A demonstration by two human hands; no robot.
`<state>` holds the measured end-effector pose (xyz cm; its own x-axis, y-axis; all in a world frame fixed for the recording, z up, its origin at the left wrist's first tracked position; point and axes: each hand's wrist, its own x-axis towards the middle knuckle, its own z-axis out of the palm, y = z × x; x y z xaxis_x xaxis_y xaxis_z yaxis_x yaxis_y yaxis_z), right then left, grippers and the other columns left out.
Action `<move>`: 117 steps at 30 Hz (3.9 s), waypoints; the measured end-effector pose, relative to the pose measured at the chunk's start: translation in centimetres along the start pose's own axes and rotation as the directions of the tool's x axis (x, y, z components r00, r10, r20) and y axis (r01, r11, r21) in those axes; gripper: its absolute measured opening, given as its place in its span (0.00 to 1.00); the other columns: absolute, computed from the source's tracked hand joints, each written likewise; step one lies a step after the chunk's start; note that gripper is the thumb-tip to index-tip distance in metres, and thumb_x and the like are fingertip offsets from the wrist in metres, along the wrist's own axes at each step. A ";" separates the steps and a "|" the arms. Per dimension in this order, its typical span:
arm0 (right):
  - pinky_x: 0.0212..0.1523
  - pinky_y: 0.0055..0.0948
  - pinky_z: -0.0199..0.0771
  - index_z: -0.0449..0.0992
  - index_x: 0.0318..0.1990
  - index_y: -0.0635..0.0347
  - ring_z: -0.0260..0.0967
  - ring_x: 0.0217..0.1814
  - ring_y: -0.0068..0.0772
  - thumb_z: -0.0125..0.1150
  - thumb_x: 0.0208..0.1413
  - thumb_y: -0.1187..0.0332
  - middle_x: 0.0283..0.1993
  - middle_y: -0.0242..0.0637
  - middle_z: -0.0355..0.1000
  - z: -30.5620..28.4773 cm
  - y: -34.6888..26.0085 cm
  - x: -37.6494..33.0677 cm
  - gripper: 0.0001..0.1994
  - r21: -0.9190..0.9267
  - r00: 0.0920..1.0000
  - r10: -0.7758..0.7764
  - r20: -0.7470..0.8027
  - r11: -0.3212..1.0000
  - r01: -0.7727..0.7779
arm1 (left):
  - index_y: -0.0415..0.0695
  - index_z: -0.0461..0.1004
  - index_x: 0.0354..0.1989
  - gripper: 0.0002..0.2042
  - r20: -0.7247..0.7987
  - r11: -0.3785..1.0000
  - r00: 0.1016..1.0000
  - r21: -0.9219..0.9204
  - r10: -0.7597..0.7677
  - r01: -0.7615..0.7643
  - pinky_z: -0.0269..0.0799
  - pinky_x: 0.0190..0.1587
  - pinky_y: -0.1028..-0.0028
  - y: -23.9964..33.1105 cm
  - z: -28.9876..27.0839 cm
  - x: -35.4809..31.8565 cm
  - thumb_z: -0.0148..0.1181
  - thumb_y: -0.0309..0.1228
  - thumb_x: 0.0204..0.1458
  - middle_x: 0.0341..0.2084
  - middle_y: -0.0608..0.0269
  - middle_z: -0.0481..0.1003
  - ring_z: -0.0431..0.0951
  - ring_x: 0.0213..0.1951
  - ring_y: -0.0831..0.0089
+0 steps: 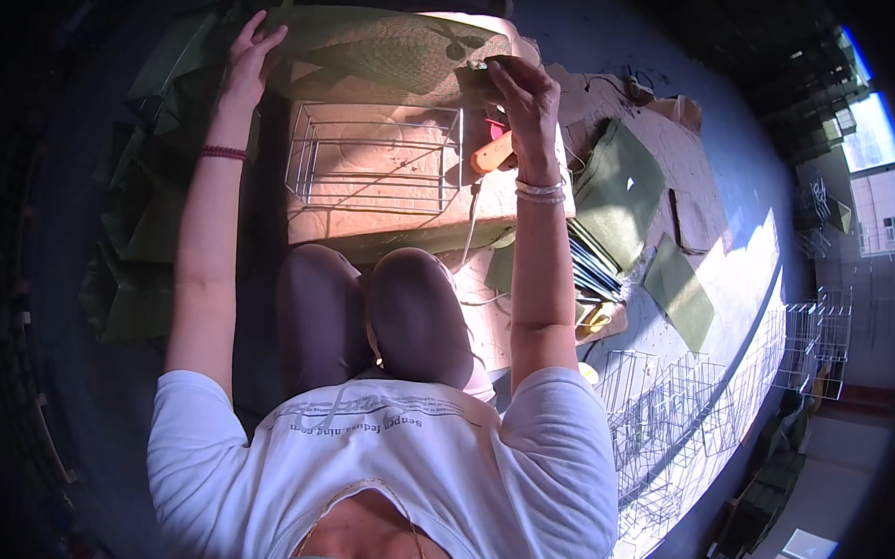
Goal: The recorder is assembling green mesh boxes by applying hot glue to the edges and pressing them together.
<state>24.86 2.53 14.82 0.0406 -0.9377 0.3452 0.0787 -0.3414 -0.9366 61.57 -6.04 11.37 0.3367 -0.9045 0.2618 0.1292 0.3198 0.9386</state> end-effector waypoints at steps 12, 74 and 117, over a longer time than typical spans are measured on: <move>0.19 0.14 0.70 0.72 0.29 0.55 0.66 0.20 0.12 0.60 0.54 0.65 0.22 0.24 0.69 0.4 6.6 -11.6 0.07 0.267 0.840 0.542 0.010 0.808 -0.525 | 0.33 0.53 0.61 0.36 0.131 0.804 0.796 0.185 -0.591 0.566 0.71 0.45 0.71 -1.3 -4.2 -4.6 0.65 0.29 0.45 0.49 0.50 0.68 0.73 0.45 0.67; 0.18 0.18 0.65 0.75 0.28 0.66 0.64 0.19 0.15 0.63 0.50 0.67 0.20 0.29 0.70 -0.5 10.7 -9.1 0.09 0.088 0.925 0.205 -0.320 0.979 -0.186 | 0.34 0.61 0.57 0.22 0.172 0.949 0.934 0.082 -0.315 0.305 0.67 0.50 0.78 -3.3 -4.9 -14.6 0.55 0.19 0.52 0.47 0.57 0.71 0.71 0.46 0.74; 0.32 0.18 0.63 0.76 0.36 0.64 0.62 0.29 0.16 0.59 0.54 0.71 0.29 0.28 0.72 -0.6 11.4 -11.2 0.06 0.137 0.946 0.240 -0.220 0.967 -0.213 | 0.41 0.69 0.48 0.19 0.063 0.905 0.904 0.084 -0.422 0.417 0.64 0.41 0.80 -3.1 -4.2 -16.1 0.63 0.31 0.48 0.33 0.70 0.77 0.73 0.36 0.83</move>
<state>24.75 9.07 0.28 -0.1615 -0.9829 0.0889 0.2040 -0.1214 -0.9714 59.66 8.71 3.30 0.1914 -0.9707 -0.1453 0.1793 -0.1110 0.9775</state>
